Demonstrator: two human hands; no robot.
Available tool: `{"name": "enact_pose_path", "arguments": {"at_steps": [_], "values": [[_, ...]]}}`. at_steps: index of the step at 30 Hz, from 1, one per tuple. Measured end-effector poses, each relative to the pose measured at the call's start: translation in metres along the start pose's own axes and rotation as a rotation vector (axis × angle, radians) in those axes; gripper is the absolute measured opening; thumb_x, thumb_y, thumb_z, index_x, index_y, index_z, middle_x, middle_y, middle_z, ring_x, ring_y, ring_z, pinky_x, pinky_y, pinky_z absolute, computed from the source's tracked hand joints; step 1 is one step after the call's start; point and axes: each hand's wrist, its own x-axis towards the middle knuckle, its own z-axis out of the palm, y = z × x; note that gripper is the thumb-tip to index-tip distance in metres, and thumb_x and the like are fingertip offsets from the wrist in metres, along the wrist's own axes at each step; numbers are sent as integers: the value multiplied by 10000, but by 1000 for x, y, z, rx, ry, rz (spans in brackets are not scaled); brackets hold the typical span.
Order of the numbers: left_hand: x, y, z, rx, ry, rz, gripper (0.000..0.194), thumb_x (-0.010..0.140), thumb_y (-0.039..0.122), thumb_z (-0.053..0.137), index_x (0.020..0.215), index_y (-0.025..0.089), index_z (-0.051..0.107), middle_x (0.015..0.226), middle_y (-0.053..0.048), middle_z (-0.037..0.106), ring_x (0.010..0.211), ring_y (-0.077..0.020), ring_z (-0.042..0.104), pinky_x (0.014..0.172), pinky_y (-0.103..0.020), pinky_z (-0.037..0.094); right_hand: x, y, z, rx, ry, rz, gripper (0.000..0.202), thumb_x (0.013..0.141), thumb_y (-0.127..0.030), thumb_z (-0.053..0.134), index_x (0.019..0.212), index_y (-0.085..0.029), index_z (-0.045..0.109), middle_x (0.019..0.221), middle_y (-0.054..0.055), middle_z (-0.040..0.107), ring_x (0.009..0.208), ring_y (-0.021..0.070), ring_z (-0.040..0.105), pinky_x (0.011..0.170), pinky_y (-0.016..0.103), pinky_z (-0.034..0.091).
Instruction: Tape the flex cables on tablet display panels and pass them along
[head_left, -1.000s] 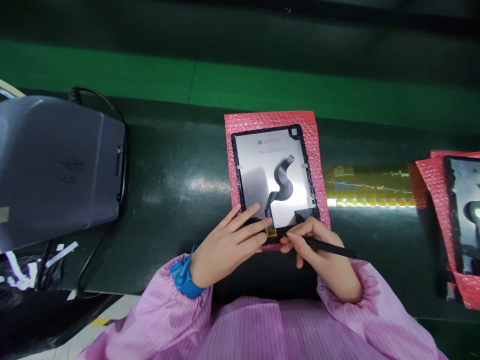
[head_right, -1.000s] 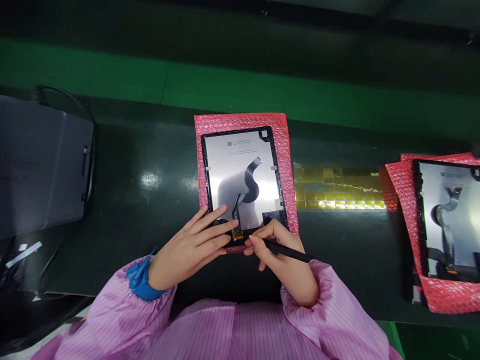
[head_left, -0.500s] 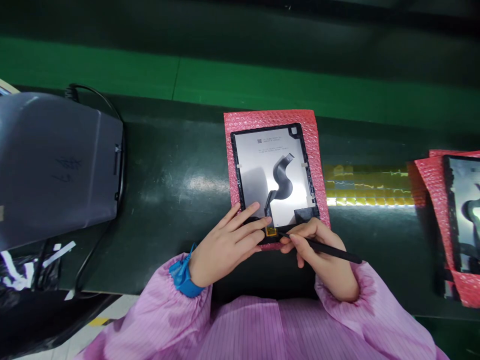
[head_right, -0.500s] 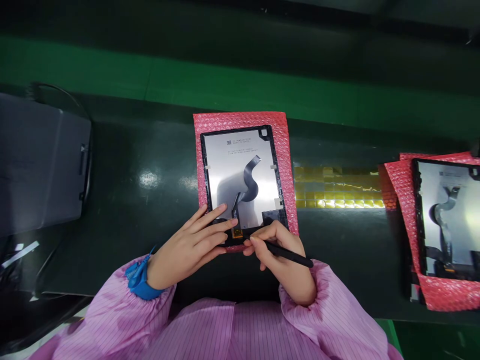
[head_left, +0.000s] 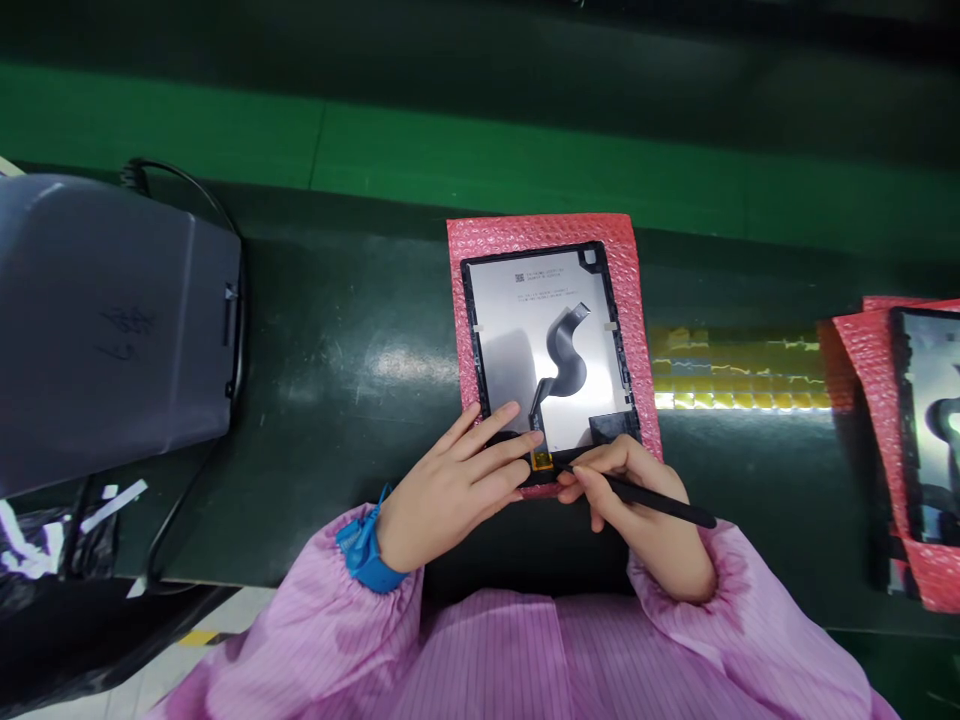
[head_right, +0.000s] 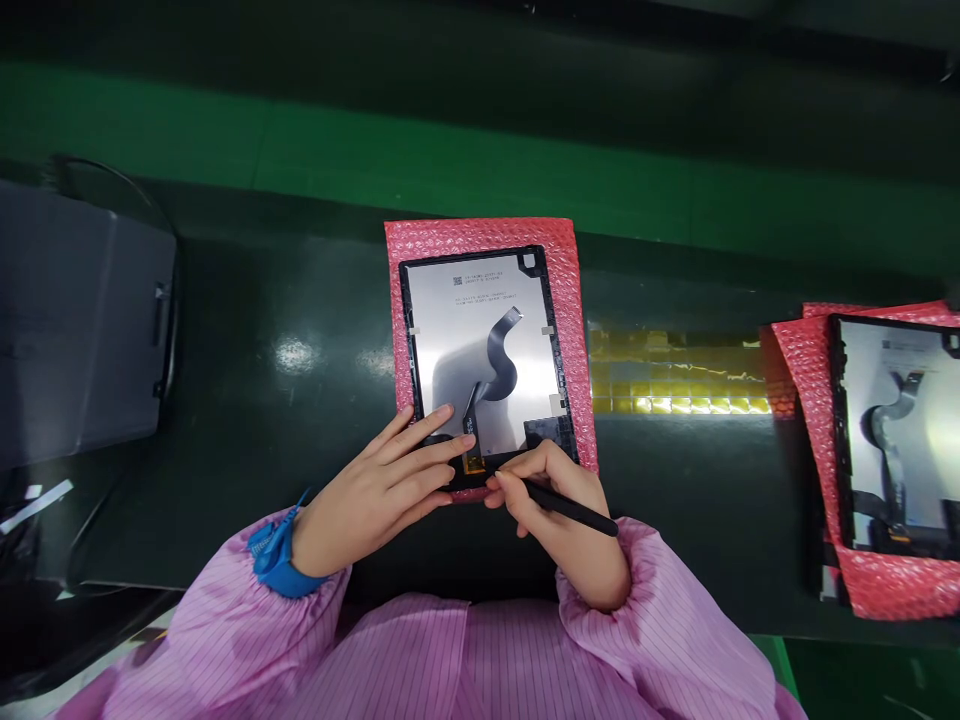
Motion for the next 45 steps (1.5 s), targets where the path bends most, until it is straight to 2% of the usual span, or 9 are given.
{"name": "enact_pose_path", "arguments": {"at_steps": [14,22,26,40,42,45], "values": [[0,0,1,-16,15,-4,208,1050,221,561,1242,166,623,1410,-92,683,1537,-298,374,1263,-559,339,0,3,-1,76,-27,-15,131,968,-219,687,857,-227,618,832,-1,800,540,89,691,424,150,513],[0,-1,0,-12,32,16,197,1049,196,554,1227,158,629,1410,-94,682,1539,-304,368,1251,-572,355,1,3,-3,8,-32,11,143,966,-263,695,846,-217,632,775,5,796,452,75,630,418,167,504],[-1,-2,0,-3,7,22,164,1035,170,571,1165,195,668,1417,-74,679,1551,-304,345,1261,-572,336,1,3,-4,-13,-23,32,159,968,-287,693,843,-210,632,766,17,794,429,79,616,423,187,507],[0,-1,0,69,-16,52,270,1016,127,568,1271,183,640,1440,-64,659,1570,-315,301,1273,-569,313,3,-1,-2,-22,-9,39,157,949,-281,693,822,-214,631,732,11,781,432,101,642,416,203,524],[0,-1,0,80,-19,57,295,1005,112,578,1286,179,638,1437,-68,660,1572,-318,294,1279,-574,296,2,-1,-3,-54,13,42,167,951,-284,695,818,-213,622,733,12,777,426,98,631,410,205,520],[0,-1,0,91,-17,56,298,1010,123,578,1296,180,643,1422,-66,669,1562,-319,322,1281,-573,290,-2,2,-7,-87,123,11,164,968,-277,683,836,-216,608,749,9,767,423,85,599,403,204,496]]}}
